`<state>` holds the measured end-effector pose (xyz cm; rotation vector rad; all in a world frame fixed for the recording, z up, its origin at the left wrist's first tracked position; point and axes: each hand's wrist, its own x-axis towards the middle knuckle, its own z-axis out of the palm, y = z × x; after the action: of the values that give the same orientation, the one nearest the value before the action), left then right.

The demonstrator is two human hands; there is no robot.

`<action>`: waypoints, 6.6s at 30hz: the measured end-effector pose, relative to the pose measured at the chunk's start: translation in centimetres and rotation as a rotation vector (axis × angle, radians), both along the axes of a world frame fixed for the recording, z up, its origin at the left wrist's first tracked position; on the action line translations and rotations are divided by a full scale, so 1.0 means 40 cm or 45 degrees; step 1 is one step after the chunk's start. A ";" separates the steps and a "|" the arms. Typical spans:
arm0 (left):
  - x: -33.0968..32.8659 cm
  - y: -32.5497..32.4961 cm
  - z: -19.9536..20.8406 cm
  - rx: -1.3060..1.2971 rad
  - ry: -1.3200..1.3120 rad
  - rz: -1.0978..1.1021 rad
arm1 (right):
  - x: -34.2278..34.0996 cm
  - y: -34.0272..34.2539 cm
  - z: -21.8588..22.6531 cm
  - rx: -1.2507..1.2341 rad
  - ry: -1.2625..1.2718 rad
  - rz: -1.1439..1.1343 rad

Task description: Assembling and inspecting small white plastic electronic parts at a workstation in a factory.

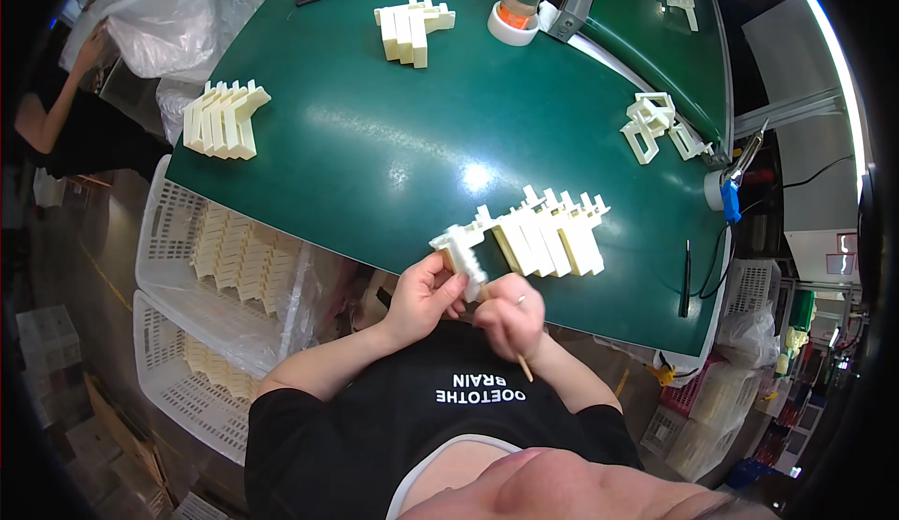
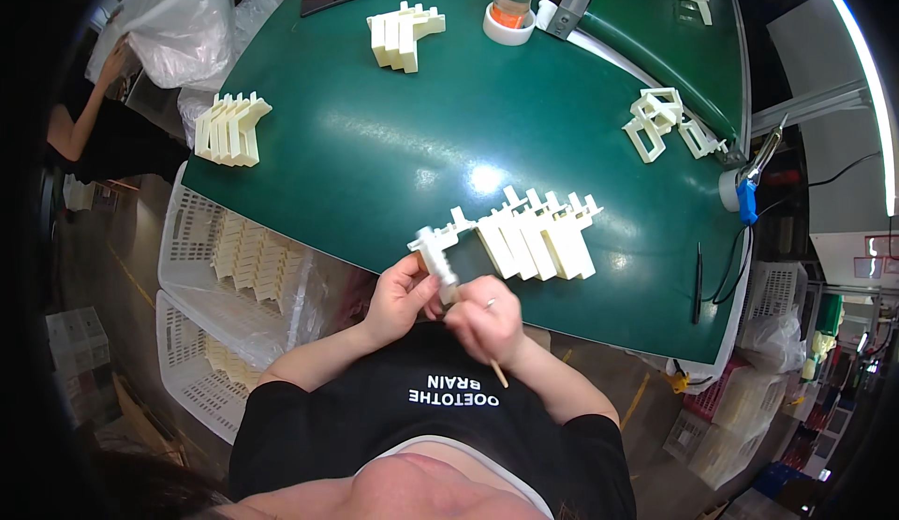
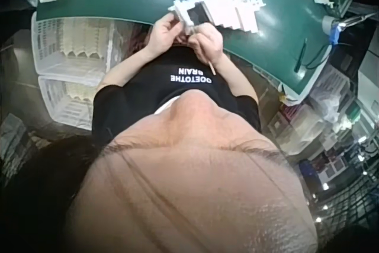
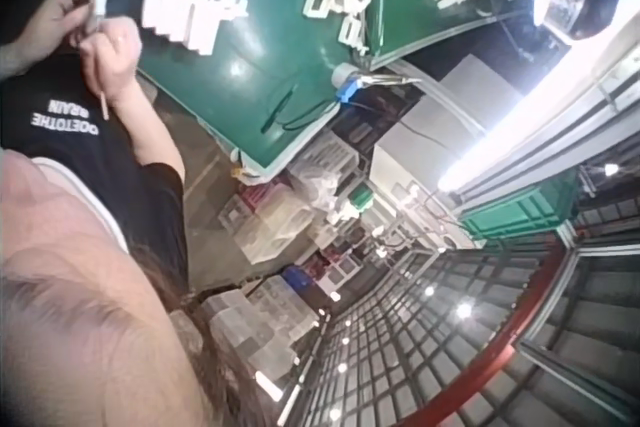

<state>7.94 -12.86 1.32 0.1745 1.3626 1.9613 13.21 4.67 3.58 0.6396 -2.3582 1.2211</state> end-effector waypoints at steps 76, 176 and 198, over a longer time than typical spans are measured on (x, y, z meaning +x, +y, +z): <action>-0.100 0.154 0.002 -0.110 0.028 -0.158 | 0.015 0.099 0.063 0.011 0.142 -0.281; -0.149 -0.057 -0.038 -0.495 2.373 -0.098 | 0.007 0.075 0.126 -0.029 -0.129 -0.208; -0.380 -0.075 0.008 -0.290 0.924 0.792 | 0.017 0.038 0.083 -0.209 -0.425 -0.073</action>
<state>-7.26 -15.87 1.62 0.4224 2.3173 2.3232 13.90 6.19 6.88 0.3325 -2.4810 1.5790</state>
